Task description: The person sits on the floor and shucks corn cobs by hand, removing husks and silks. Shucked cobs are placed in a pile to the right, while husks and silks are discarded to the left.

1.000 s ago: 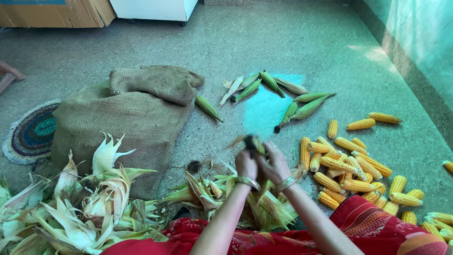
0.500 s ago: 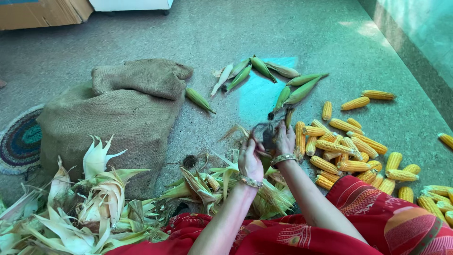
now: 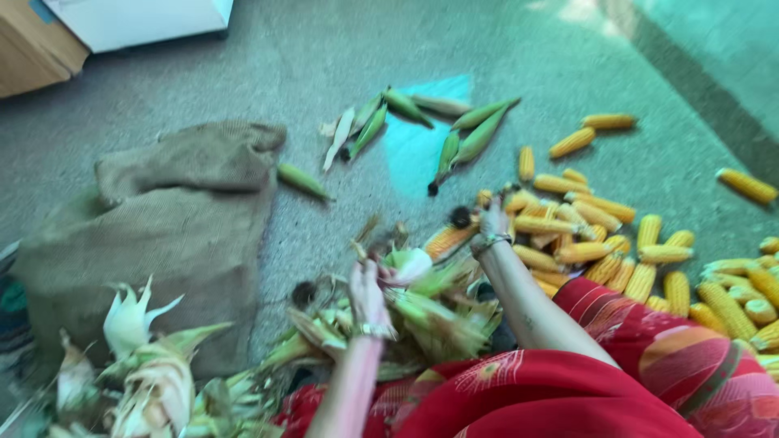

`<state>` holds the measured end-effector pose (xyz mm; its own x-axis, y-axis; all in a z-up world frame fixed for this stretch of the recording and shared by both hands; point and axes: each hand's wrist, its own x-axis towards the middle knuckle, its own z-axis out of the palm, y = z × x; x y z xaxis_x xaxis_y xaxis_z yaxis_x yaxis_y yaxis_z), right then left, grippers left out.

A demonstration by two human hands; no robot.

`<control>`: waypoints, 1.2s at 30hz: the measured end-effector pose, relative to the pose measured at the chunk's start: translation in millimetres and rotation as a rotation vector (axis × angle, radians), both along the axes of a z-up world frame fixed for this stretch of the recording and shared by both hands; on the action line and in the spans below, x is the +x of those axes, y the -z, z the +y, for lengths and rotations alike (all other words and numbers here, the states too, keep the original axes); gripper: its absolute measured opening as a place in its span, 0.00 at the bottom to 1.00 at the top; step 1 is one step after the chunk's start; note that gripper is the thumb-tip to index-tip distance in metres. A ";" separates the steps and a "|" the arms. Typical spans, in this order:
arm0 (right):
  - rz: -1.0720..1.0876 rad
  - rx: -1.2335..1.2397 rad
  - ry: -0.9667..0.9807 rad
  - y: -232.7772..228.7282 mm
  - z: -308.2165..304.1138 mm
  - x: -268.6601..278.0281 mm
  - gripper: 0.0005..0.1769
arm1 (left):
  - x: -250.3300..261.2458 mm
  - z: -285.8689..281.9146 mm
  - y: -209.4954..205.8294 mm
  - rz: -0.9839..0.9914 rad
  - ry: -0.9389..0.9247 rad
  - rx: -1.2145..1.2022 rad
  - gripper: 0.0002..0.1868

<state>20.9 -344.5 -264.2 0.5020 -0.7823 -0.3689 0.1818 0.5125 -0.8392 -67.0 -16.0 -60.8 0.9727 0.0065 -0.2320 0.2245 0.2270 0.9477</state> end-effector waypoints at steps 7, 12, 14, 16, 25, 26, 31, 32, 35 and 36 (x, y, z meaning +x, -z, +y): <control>-0.072 -0.054 -0.104 -16.7 105.6 -6.2 0.12 | -0.7 -9.7 -3.1 -1.148 -0.080 1.315 0.21; -0.125 0.026 -0.321 -94.9 161.8 -32.9 0.14 | -1.1 -24.4 -11.8 -0.152 0.718 1.461 0.32; -0.068 -0.099 -0.371 -124.2 167.8 -42.0 0.15 | 5.1 -5.8 -19.7 0.013 0.735 1.294 0.45; 0.082 -0.477 -0.364 -154.6 165.6 -48.7 0.16 | 4.3 3.7 -25.0 -0.105 0.709 1.423 0.41; 0.764 -1.444 -0.992 -193.2 160.3 -68.3 0.40 | 18.2 15.4 -30.8 -0.481 0.424 1.540 0.40; 0.836 -1.401 -1.031 -180.0 155.6 -64.9 0.43 | 23.2 18.8 -25.7 -0.464 0.421 1.511 0.41; 0.413 -0.954 -0.880 -136.6 143.2 -44.6 0.56 | 44.9 34.0 8.9 -0.535 0.428 1.061 0.41; 0.311 -0.590 -0.847 -138.8 150.2 -49.8 0.48 | 43.9 36.8 16.9 -0.532 0.441 0.937 0.39; 0.149 0.129 -0.664 -160.5 180.3 -61.9 0.32 | 24.8 20.6 35.4 -0.202 0.513 -0.076 0.40; 0.194 0.138 -0.600 -166.5 187.2 -61.3 0.29 | 30.3 20.8 33.5 -0.252 0.534 -0.094 0.40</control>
<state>-40.4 -157.2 -97.7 0.7514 -0.3253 -0.5741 -0.3181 0.5837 -0.7471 -36.7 4.8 -94.3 0.8606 -0.5084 0.0300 0.1020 0.2297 0.9679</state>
